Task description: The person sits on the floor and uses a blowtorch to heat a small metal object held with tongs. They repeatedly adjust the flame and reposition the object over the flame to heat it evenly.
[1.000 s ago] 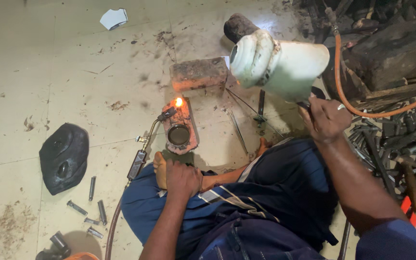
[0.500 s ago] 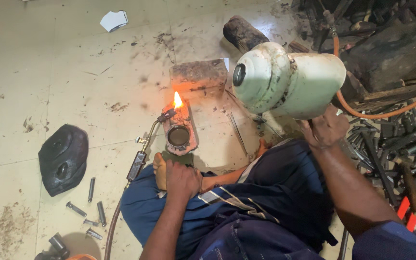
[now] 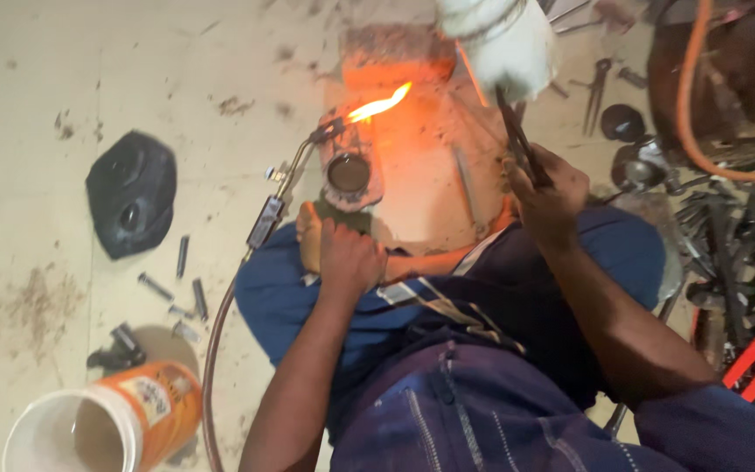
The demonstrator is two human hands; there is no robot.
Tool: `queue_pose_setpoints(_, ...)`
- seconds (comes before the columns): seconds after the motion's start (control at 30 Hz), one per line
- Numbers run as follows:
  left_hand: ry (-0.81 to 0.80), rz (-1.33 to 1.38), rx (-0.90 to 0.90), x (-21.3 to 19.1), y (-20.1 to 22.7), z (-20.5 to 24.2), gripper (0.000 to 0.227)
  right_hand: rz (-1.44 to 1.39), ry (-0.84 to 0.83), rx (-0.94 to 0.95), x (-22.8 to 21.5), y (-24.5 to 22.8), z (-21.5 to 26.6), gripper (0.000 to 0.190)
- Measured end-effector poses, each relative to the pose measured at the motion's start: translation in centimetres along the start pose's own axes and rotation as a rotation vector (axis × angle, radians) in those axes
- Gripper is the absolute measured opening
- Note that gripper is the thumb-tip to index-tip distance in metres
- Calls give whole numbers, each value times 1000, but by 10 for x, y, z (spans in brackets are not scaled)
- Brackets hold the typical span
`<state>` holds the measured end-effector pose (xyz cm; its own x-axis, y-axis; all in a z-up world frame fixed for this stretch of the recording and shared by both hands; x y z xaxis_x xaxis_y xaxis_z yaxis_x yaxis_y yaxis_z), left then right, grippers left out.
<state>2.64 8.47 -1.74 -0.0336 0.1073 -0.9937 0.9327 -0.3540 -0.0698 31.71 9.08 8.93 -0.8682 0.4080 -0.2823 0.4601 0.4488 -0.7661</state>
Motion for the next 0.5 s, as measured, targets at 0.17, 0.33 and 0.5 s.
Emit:
queue_pose_setpoints(0.17,20,30,-12,-10,1,3,38,-532,-81,531,54,71,27,24)
queue_pose_setpoints(0.33,-52,-35,4,-8,3,-5,41,-630,-137,677,81,103,54,24)
queue_pose_setpoints(0.5,-28,-37,19,-9,4,-8,42,-606,-155,656,83,110,64,25)
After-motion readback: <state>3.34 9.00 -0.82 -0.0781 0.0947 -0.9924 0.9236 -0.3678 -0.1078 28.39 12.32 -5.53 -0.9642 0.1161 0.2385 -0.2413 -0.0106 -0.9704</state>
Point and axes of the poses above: each hand's wrist, its own z-axis away from the middle knuckle, its own x-axis out of the palm, y = z × x, the point moved 10 cm from there along -z, towards the middle knuckle, and after that the axes turned 7 degrees about -z, right-handed, at the moved point
